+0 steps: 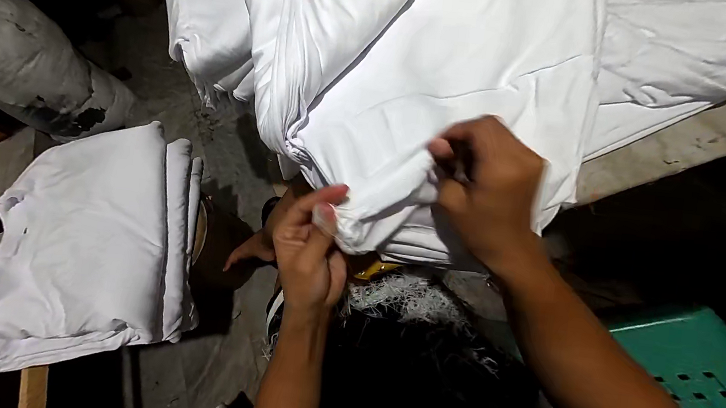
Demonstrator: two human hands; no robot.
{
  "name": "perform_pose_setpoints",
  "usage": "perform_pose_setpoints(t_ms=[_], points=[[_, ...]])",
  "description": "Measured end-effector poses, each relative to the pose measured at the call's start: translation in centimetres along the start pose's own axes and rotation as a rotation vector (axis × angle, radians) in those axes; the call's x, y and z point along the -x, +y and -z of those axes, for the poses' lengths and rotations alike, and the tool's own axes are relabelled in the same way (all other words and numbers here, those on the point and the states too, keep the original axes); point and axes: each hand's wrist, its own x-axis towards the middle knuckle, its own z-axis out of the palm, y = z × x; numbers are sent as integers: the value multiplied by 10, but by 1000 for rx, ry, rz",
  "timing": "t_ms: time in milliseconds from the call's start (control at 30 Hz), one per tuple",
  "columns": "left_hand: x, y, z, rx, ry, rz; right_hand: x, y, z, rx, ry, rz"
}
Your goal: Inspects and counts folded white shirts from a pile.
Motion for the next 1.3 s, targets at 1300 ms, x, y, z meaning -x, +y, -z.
perform_pose_setpoints(t_ms=[1300], points=[[39, 6, 27, -780, -232, -486, 16, -30, 4, -83, -241, 440]])
